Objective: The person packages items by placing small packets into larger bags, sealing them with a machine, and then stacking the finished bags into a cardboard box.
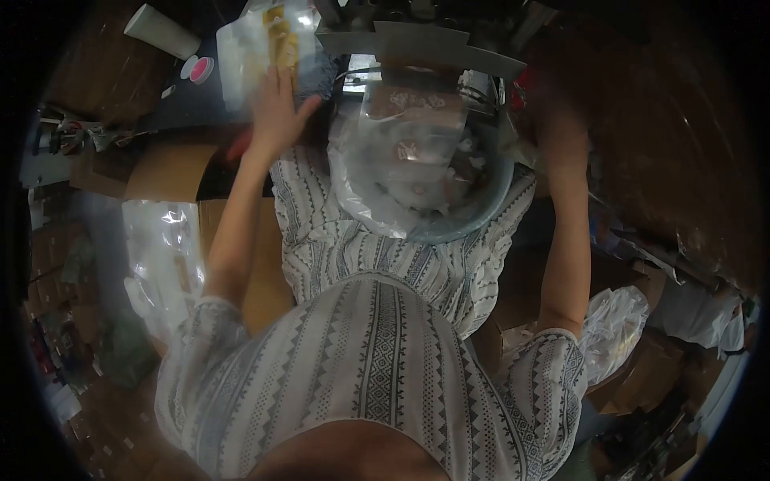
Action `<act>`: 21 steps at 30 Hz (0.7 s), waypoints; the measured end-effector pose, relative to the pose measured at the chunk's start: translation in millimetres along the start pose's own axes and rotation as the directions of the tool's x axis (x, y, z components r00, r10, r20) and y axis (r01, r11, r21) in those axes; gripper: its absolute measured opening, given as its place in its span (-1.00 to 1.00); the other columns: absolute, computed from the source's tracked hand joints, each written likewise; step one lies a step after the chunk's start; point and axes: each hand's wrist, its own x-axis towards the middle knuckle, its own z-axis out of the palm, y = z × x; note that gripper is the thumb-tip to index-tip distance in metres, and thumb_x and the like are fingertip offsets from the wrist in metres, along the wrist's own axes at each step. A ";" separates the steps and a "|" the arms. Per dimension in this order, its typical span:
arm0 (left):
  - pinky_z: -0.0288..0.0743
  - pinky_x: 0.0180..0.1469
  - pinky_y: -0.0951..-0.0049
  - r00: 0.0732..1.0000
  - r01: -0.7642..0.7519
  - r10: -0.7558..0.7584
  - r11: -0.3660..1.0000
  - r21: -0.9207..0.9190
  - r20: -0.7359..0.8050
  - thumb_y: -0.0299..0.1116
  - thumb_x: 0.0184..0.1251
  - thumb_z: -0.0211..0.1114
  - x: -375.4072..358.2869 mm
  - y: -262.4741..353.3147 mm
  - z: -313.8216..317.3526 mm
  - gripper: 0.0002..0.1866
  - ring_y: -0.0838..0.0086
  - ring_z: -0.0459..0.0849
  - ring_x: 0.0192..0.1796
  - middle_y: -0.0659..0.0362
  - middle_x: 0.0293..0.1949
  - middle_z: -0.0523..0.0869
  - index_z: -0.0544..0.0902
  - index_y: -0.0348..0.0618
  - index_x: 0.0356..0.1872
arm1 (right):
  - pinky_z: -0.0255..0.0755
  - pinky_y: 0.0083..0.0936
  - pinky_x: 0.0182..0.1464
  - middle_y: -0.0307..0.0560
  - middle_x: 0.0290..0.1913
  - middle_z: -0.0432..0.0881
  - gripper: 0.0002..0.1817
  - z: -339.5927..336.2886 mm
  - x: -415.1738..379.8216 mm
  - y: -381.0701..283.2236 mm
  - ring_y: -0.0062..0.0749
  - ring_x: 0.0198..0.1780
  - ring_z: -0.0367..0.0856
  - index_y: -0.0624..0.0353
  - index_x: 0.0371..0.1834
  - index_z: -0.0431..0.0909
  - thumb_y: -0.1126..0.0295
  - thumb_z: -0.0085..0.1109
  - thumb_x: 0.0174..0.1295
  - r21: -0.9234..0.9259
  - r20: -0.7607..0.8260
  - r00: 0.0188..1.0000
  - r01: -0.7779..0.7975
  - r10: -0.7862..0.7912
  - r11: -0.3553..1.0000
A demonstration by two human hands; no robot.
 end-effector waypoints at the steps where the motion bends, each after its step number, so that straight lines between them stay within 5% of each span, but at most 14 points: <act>1: 0.30 0.18 0.19 0.994 -0.100 0.097 0.992 -0.070 -0.056 -0.19 0.27 0.26 -8.5 2.8 -7.9 -0.48 0.03 0.40 0.21 -0.11 0.10 0.49 0.39 -0.29 0.15 | 0.52 -0.06 -0.14 0.23 -0.27 0.64 -0.72 -0.6 -0.6 -0.8 0.14 -0.19 0.62 0.13 -0.01 0.52 0.29 -0.03 0.29 -0.064 0.039 0.998 -0.050 0.053 0.997; 5: 0.42 -0.02 0.22 0.998 -0.037 0.053 0.941 -0.335 0.040 -0.35 0.20 0.29 -29.5 -7.5 -36.6 -0.64 0.07 0.55 0.00 0.01 -0.09 0.58 0.51 -0.21 0.01 | 0.52 -0.14 -0.19 0.20 -0.31 0.65 -0.73 -24.6 -14.0 -21.2 0.10 -0.23 0.64 0.18 -0.08 0.54 0.26 0.00 0.30 0.014 -0.064 0.989 -0.131 0.132 0.991; 7: 0.48 -0.27 0.27 0.988 0.146 -0.114 0.901 -0.409 0.104 -0.51 0.08 0.29 -36.9 -4.4 -57.2 -0.78 0.15 0.62 -0.26 0.12 -0.28 0.61 0.62 -0.14 -0.19 | 0.52 -0.34 -0.21 0.07 -0.17 0.63 -0.77 -35.5 -20.5 -38.5 -0.07 -0.21 0.67 0.20 -0.04 0.52 0.37 0.10 0.28 0.594 0.065 0.995 -0.097 0.073 0.799; 8: 0.48 -0.27 0.27 0.988 0.148 -0.114 0.900 -0.409 0.108 -0.51 0.08 0.29 -38.3 3.3 -68.7 -0.78 0.15 0.62 -0.26 0.12 -0.28 0.61 0.62 -0.14 -0.19 | 0.52 -0.34 -0.21 0.07 -0.17 0.63 -0.77 -39.4 -26.4 -54.5 -0.07 -0.21 0.67 0.20 -0.04 0.52 0.37 0.10 0.28 0.593 0.069 0.995 -0.100 0.073 0.799; 10: 0.47 -0.41 0.31 0.992 0.059 -0.104 0.875 -0.480 -0.068 -0.54 0.02 0.30 -35.0 29.2 -90.2 -0.85 0.16 0.61 -0.42 0.13 -0.42 0.60 0.65 -0.14 -0.34 | 0.49 -0.51 -0.22 -0.06 -0.17 0.62 -0.75 -43.2 -38.2 -92.5 -0.36 -0.22 0.65 0.17 -0.06 0.56 0.39 0.23 0.20 0.773 0.003 0.947 0.201 -0.320 0.601; 11: 0.47 -0.41 0.31 0.992 0.058 -0.103 0.875 -0.480 -0.068 -0.54 0.02 0.30 -34.2 35.7 -96.8 -0.85 0.16 0.61 -0.42 0.13 -0.42 0.60 0.65 -0.14 -0.34 | 0.49 -0.51 -0.22 -0.06 -0.17 0.62 -0.75 -40.9 -39.6 -105.4 -0.36 -0.22 0.65 0.17 -0.06 0.56 0.39 0.23 0.20 0.774 0.003 0.947 0.201 -0.320 0.601; 13: 0.47 -0.38 0.30 0.998 0.045 -0.066 0.831 -0.555 -0.018 -0.53 0.03 0.30 -32.1 44.9 -106.9 -0.85 0.16 0.62 -0.39 0.10 -0.43 0.59 0.64 -0.15 -0.32 | 0.47 -0.54 -0.18 -0.10 -0.19 0.63 -0.76 -35.9 -39.2 -124.2 -0.44 -0.20 0.61 0.15 -0.12 0.59 0.40 0.30 0.13 0.526 -0.260 0.847 0.527 -0.464 0.668; 20: 0.47 -0.40 0.33 0.955 0.045 0.198 0.638 -0.769 0.220 -0.44 0.14 0.29 -25.9 77.3 -89.1 -0.92 0.24 0.65 -0.41 0.10 -0.44 0.63 0.66 -0.20 -0.38 | 0.44 -0.54 -0.09 -0.11 -0.13 0.64 -0.76 -23.2 -32.0 -121.0 -0.45 -0.13 0.61 0.14 -0.10 0.60 0.38 0.28 0.16 0.722 0.006 0.883 0.321 -0.470 0.612; 21: 0.47 -0.40 0.36 0.878 0.301 0.196 0.485 -0.821 0.437 -0.39 0.18 0.29 -23.1 83.0 -76.5 -0.88 0.35 0.66 -0.42 0.09 -0.42 0.66 0.67 -0.24 -0.37 | 0.44 -0.55 -0.07 -0.12 -0.10 0.64 -0.76 -13.4 -28.0 -114.2 -0.48 -0.09 0.60 0.15 -0.06 0.59 0.38 0.23 0.21 0.777 -0.050 0.924 0.274 -0.378 0.567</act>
